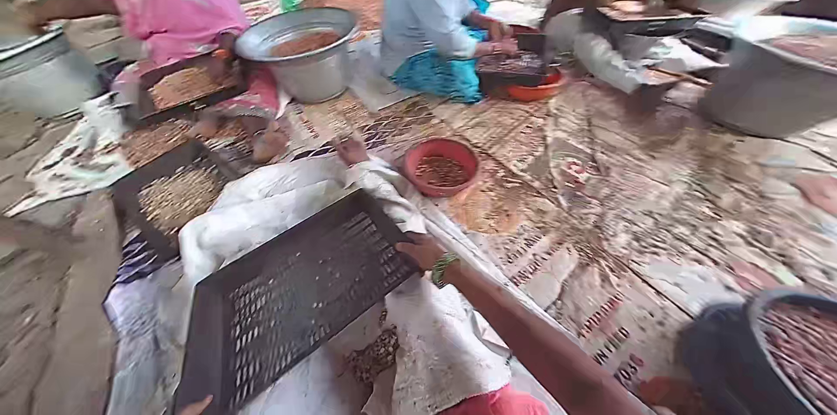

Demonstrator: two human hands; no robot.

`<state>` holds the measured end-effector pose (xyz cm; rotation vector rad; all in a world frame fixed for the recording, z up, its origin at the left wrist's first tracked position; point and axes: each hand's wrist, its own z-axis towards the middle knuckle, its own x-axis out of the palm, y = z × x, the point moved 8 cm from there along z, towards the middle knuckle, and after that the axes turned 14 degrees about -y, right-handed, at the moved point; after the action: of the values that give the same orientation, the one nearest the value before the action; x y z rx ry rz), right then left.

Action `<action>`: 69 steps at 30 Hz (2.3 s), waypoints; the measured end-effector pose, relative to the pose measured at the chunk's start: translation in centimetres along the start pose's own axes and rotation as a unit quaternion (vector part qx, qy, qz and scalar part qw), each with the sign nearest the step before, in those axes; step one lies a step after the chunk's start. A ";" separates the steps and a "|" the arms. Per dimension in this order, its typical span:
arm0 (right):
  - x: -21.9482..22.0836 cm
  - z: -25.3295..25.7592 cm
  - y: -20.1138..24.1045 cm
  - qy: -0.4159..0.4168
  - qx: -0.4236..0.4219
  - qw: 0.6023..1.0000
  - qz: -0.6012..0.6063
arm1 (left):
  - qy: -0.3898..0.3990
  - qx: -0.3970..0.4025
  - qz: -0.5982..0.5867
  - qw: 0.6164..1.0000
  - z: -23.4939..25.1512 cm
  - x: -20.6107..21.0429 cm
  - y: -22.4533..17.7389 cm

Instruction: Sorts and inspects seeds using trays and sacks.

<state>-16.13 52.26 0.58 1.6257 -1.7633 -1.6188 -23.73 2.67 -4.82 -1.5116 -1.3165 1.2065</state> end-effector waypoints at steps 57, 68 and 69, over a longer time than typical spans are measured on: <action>18.7 -0.4 -1.3 0.247 -0.198 0.934 -0.168 | -0.041 0.056 0.526 0.848 11.3 12.2 -0.4; 17.3 -1.2 -2.3 0.224 -0.171 0.943 -0.177 | -0.009 -0.007 0.561 0.827 7.0 12.4 -0.7; 17.3 -1.2 -2.4 0.224 -0.171 0.943 -0.177 | -0.010 -0.006 0.562 0.827 7.1 12.5 -0.7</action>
<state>-19.94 38.21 -9.05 2.0035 -0.9507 -1.4272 -30.58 14.89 -7.90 -2.3809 -0.3064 1.8774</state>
